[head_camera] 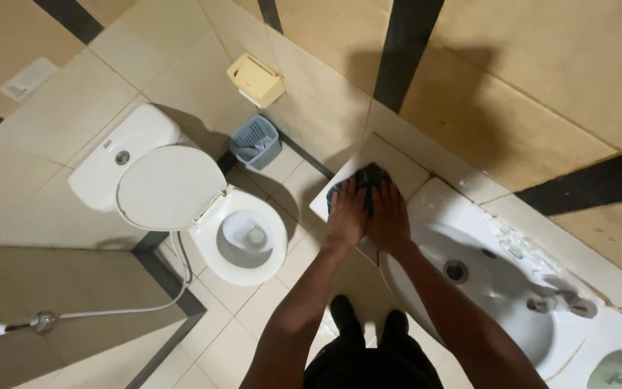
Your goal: The person wipes the sink counter with a blue cloth, then uses a handheld bidet sprayer to rinse the toilet bowl and spray the tiled floor. The person moves around the small bathroom to cover different areas of the floor with water.
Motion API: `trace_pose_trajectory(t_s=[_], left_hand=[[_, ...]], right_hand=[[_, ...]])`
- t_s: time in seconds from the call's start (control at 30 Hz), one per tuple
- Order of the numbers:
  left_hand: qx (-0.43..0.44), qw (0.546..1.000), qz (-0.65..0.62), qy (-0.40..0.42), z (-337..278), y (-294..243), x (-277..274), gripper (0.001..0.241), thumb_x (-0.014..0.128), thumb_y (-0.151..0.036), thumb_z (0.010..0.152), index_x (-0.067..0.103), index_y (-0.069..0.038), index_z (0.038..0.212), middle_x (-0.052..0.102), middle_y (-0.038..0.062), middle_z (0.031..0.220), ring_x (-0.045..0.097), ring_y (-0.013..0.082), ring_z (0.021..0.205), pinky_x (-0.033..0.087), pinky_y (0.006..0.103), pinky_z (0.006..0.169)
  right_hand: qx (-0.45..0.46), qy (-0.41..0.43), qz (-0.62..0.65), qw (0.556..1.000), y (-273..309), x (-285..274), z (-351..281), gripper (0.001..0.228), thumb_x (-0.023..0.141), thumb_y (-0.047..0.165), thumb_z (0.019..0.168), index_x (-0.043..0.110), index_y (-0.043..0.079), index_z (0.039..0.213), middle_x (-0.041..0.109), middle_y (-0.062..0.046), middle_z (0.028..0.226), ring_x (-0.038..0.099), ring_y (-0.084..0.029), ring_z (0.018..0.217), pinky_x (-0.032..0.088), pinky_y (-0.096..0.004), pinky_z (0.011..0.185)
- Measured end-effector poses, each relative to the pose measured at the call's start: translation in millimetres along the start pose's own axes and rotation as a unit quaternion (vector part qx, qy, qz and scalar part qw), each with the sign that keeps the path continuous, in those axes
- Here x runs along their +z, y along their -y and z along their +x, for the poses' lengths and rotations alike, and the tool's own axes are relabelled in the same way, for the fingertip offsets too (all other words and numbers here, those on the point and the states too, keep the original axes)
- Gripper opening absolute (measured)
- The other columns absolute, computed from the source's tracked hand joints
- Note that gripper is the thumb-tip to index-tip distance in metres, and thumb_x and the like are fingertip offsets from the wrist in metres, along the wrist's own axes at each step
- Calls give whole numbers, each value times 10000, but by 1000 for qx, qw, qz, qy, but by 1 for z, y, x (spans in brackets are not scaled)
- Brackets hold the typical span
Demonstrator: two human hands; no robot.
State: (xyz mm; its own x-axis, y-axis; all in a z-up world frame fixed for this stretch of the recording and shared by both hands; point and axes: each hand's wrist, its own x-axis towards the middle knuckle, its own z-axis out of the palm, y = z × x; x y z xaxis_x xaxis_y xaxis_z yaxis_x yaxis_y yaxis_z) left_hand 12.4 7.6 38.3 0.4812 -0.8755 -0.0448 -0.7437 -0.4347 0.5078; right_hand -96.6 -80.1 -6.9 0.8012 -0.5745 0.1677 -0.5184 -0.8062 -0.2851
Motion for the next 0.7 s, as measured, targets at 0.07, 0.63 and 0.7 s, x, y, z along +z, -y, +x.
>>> trace_pose_trajectory(t_s=[0.07,0.63,0.7], left_hand=[[2,1000,18,5,11,6,3,590,595,-246,952,442,-101,1503,311,207,1641,234,377,1550,177,544,1257],[-1,1000,26,16,-4,4,9,604,565,-251,974,401,-82,1529,250,216,1658,177,369,1557,107,533,1260],[19,999,19,-19,-9,16,30,617,567,-200,975,408,-86,1560,259,224,1678,174,364,1569,111,528,1268]], right_hand=[[-9,-16,-10,1000,-2,7,8,670,502,358,981,385,0,1535,353,-274,1600,299,-466,1479,202,-572,1216],[-13,-26,-3,1000,3,-5,-3,674,499,332,975,380,-15,1540,371,-266,1608,292,-449,1516,201,-542,1241],[0,32,-73,997,6,-3,-9,691,487,365,981,361,5,1557,356,-236,1611,269,-435,1510,180,-547,1231]])
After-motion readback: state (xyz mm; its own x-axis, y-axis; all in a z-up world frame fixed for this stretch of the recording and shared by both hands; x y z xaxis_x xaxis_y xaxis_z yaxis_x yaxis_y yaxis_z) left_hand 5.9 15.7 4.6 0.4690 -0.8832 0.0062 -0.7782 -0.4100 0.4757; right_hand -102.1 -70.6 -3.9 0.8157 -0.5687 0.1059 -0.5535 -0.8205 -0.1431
